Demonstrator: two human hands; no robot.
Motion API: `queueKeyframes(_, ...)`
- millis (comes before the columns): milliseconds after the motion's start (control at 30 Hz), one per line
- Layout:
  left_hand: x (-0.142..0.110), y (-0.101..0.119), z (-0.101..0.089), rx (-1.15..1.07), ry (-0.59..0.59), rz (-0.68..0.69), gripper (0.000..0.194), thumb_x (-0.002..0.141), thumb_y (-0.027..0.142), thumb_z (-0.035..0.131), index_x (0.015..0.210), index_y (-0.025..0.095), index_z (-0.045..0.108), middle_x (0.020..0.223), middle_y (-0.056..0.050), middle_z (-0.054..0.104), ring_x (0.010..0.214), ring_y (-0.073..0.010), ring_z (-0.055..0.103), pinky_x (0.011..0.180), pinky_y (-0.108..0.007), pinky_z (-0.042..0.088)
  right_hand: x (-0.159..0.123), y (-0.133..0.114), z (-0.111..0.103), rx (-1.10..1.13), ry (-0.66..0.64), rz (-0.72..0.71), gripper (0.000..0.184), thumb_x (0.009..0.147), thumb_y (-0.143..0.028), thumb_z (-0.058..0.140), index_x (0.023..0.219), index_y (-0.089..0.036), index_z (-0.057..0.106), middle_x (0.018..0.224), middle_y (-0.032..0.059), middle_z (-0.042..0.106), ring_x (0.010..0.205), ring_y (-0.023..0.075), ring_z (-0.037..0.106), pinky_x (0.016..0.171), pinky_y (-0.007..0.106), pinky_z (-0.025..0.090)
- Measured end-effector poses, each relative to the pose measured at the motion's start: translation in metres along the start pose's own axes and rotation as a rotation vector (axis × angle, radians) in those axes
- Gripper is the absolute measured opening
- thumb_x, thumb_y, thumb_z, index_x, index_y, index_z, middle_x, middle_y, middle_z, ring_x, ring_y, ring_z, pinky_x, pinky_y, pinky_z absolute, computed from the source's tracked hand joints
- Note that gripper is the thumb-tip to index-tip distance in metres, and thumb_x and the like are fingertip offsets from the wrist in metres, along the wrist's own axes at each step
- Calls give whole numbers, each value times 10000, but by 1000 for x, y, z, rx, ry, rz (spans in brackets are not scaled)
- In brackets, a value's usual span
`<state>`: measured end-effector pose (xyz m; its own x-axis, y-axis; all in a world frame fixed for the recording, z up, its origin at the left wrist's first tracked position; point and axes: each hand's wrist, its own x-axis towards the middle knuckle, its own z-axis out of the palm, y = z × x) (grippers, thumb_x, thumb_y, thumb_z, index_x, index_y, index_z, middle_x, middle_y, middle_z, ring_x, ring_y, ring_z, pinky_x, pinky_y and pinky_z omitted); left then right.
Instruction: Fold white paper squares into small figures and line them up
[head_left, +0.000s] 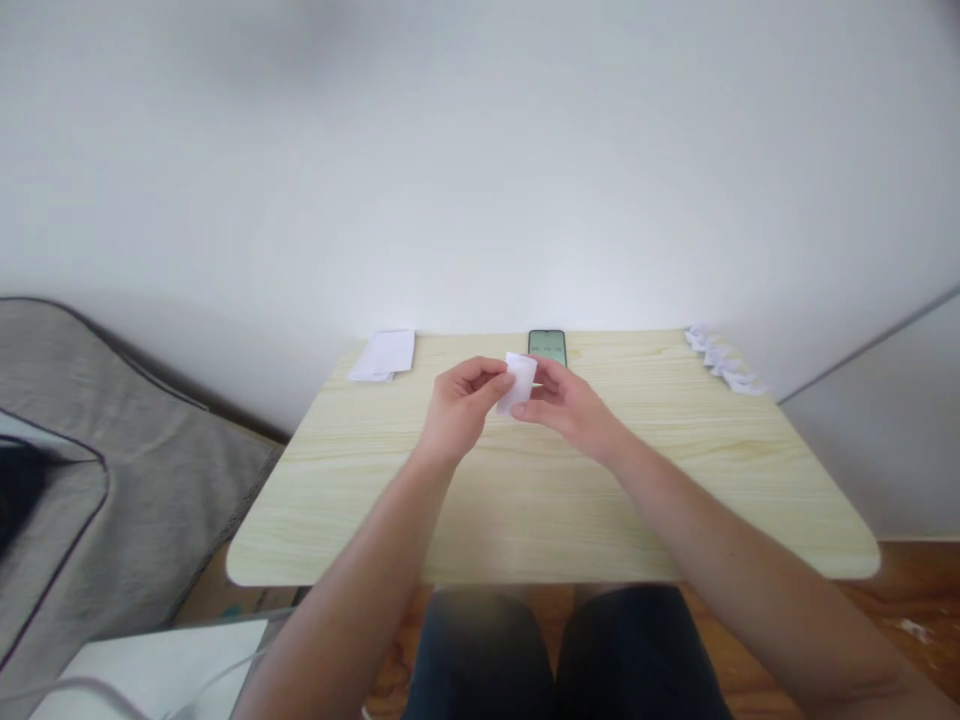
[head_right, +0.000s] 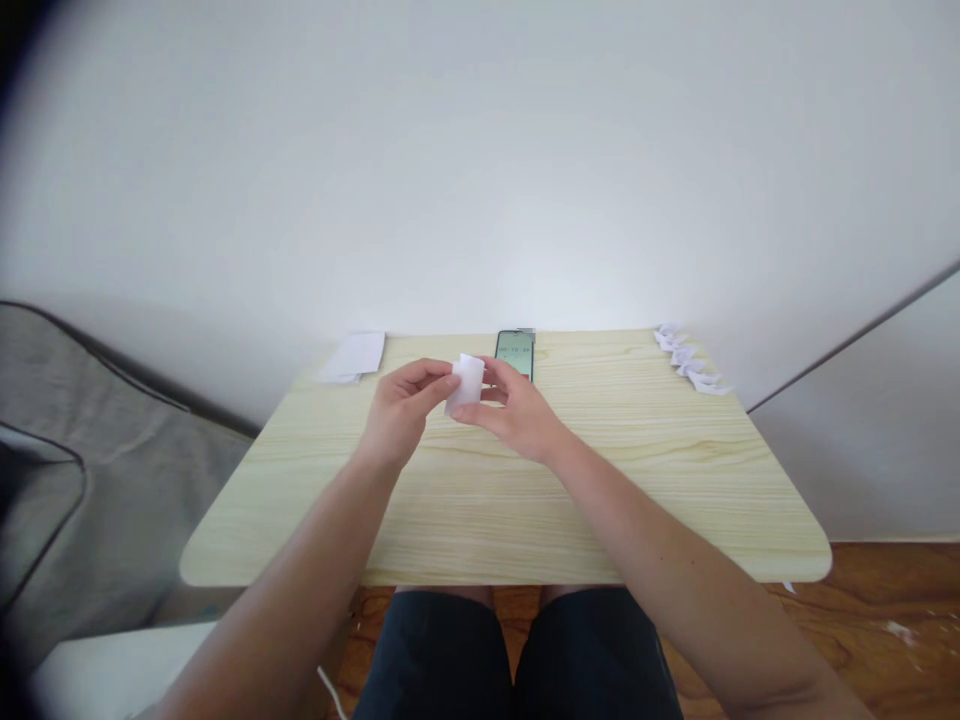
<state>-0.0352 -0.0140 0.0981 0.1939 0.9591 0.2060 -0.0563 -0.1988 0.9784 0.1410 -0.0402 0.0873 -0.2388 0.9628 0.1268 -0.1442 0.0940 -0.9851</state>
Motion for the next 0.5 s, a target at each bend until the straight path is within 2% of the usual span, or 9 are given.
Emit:
queueKeyframes(133, 10, -9, 9, -163, -157, -93, 220, 787, 354, 812, 918, 187, 755, 851, -36, 735, 747, -163, 650, 697, -309, 519, -8, -3, -18, 64, 7, 101, 464, 774, -354, 833, 1187, -237, 656, 1110, 56, 734, 1001, 244, 726, 792, 373, 637)
queueKeyframes(200, 13, -13, 11, -130, -142, -85, 206, 793, 355, 810, 911, 194, 759, 833, -33, 730, 733, -163, 642, 681, -310, 518, -9, 1, -24, 85, 21, 182, 403, 819, -367, 786, 1172, -222, 659, 1105, 82, 743, 932, 254, 749, 702, 364, 645)
queueKeyframes(267, 12, -18, 11, -67, -87, -65, 184, 794, 351, 810, 890, 200, 769, 840, -34, 732, 753, -169, 638, 690, -311, 515, -10, 7, -28, 86, 50, 228, 415, 827, -349, 772, 1203, -221, 651, 1141, 98, 739, 938, 264, 752, 681, 361, 646)
queueKeyframes(367, 7, -27, 13, -36, -48, -81, 154, 792, 347, 817, 871, 221, 776, 843, -31, 736, 760, -173, 634, 677, -309, 498, -11, 15, -31, 53, 75, 238, 524, 793, -291, 795, 1286, -241, 622, 1204, 78, 717, 1066, 262, 709, 759, 356, 634)
queueKeyframes(500, -3, -33, 19, 63, -138, -43, 105, 817, 342, 804, 873, 256, 783, 874, -37, 746, 778, -191, 633, 708, -353, 499, -13, 21, -30, 13, 15, 205, 663, 750, -200, 799, 1372, -250, 573, 1257, 43, 701, 1117, 226, 670, 921, 363, 569)
